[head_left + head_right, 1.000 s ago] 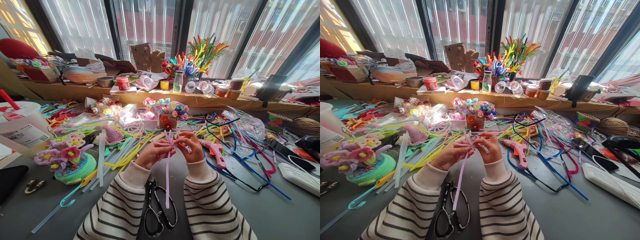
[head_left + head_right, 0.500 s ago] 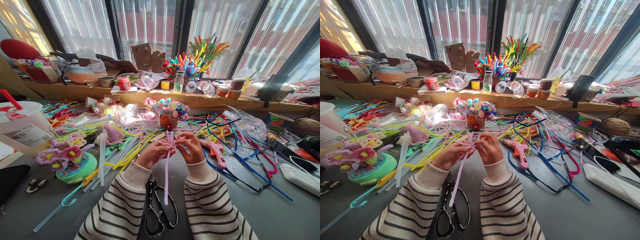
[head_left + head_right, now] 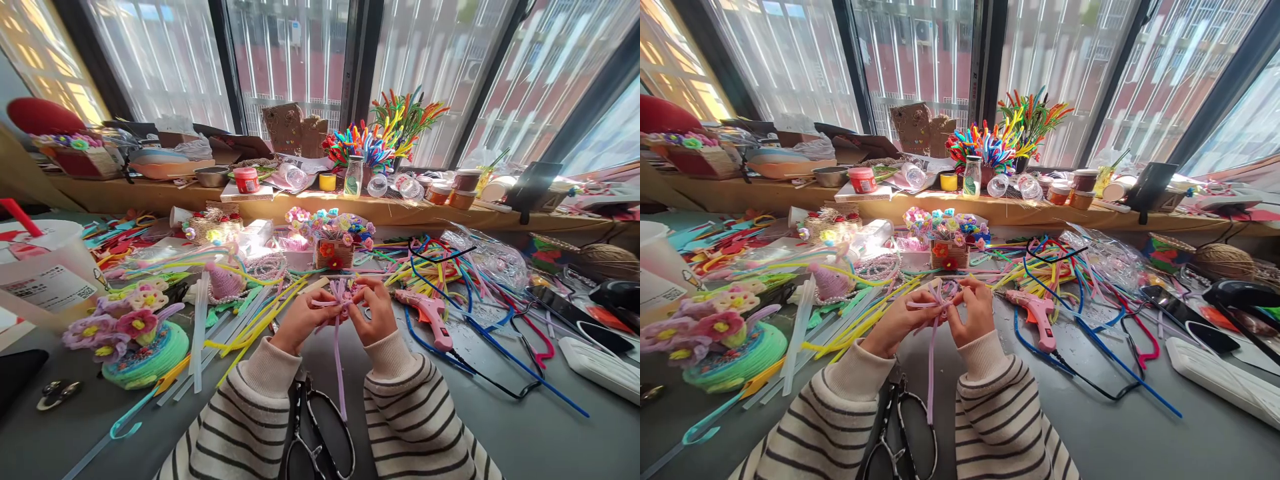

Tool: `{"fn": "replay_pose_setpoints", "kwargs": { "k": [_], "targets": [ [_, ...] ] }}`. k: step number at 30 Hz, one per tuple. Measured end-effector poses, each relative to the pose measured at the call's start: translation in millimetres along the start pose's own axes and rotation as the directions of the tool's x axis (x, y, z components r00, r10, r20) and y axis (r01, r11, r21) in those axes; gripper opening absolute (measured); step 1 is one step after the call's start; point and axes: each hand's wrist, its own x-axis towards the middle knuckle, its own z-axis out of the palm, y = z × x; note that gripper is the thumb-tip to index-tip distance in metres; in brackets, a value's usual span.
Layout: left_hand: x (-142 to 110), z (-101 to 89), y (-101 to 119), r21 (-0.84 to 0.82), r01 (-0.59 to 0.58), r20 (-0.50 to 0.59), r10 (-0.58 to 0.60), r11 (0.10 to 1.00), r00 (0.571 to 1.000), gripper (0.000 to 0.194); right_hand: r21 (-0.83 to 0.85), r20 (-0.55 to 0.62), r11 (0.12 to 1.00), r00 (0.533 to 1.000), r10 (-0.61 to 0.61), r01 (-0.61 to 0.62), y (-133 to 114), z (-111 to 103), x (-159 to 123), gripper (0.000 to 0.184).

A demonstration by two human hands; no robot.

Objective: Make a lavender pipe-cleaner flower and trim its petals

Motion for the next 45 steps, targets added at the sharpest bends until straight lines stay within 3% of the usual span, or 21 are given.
{"fn": "replay_pose_setpoints", "kwargs": {
  "k": [8, 12, 16, 19, 23, 25, 29, 34, 37, 39, 40, 42, 45],
  "targets": [
    [1.3, 3.5, -5.7, 0.139, -0.116, -0.004, 0.117, 0.984, 0.993, 0.017, 0.08, 0.054, 0.951, 0.954, 0.296, -0.3, 2.7, 7.8, 2.7, 0.016],
    [2.1, 1.3, -4.8, 0.044, -0.026, 0.034, 0.024, 0.999, 0.999, 0.019, 0.2, 0.129, 0.89, 0.912, 0.39, -0.409, 2.5, 2.0, 6.6, 0.017],
    [0.3, -1.9, 0.6, -0.157, 0.147, 0.11, -0.131, 0.977, 0.985, 0.021, 0.446, 0.364, 0.697, 0.825, 0.432, -0.561, 3.9, -10.4, 10.0, 0.014],
    [-0.8, -3.1, 2.3, -0.201, 0.229, 0.179, -0.194, 0.953, 0.965, 0.019, 0.534, 0.489, 0.543, 0.76, 0.427, -0.648, 5.0, -13.8, 9.7, 0.019],
    [-1.7, -3.1, 1.8, -0.195, 0.265, 0.226, -0.22, 0.944, 0.949, 0.018, 0.595, 0.52, 0.46, 0.752, 0.404, -0.659, 4.2, -10.2, 6.3, 0.02],
    [-1.7, -3.3, 1.2, -0.185, 0.245, 0.245, -0.197, 0.952, 0.949, 0.018, 0.612, 0.549, 0.392, 0.725, 0.415, -0.687, 3.2, -8.2, 5.1, 0.018],
    [-0.2, -3.7, -1.5, -0.147, 0.164, 0.213, -0.13, 0.976, 0.968, 0.019, 0.601, 0.613, 0.221, 0.62, 0.49, -0.768, 2.2, -4.6, 4.7, 0.02],
    [2.6, -0.5, -5.3, 0.127, -0.031, 0.056, 0.024, 0.991, 0.998, 0.018, 0.67, 0.549, 0.07, 0.556, 0.624, -0.739, -2.6, 4.2, 3.8, 0.014],
    [3.3, 2.1, -6.2, 0.278, -0.167, 0.011, 0.171, 0.946, 0.985, 0.017, 0.701, 0.528, -0.04, 0.48, 0.7, -0.712, -6.1, 8.9, 4.0, 0.01],
    [3.2, 2.5, -5.8, 0.287, -0.208, 0.013, 0.213, 0.935, 0.977, 0.017, 0.691, 0.542, -0.071, 0.45, 0.709, -0.719, -5.6, 9.8, 4.7, 0.011],
    [2.9, 2.2, -5.2, 0.251, -0.201, 0.024, 0.201, 0.947, 0.979, 0.018, 0.687, 0.543, -0.052, 0.464, 0.7, -0.725, -4.4, 9.5, 5.2, 0.012],
    [1.9, 0.8, -3.2, 0.112, -0.126, 0.068, 0.119, 0.986, 0.991, 0.019, 0.675, 0.527, 0.083, 0.557, 0.642, -0.733, -1.1, 6.8, 5.9, 0.016],
    [-0.3, -2.0, 0.5, -0.086, 0.033, 0.174, -0.017, 0.996, 0.985, 0.021, 0.622, 0.356, 0.488, 0.776, 0.52, -0.612, 1.0, -1.4, 6.3, 0.016]
  ]
}}
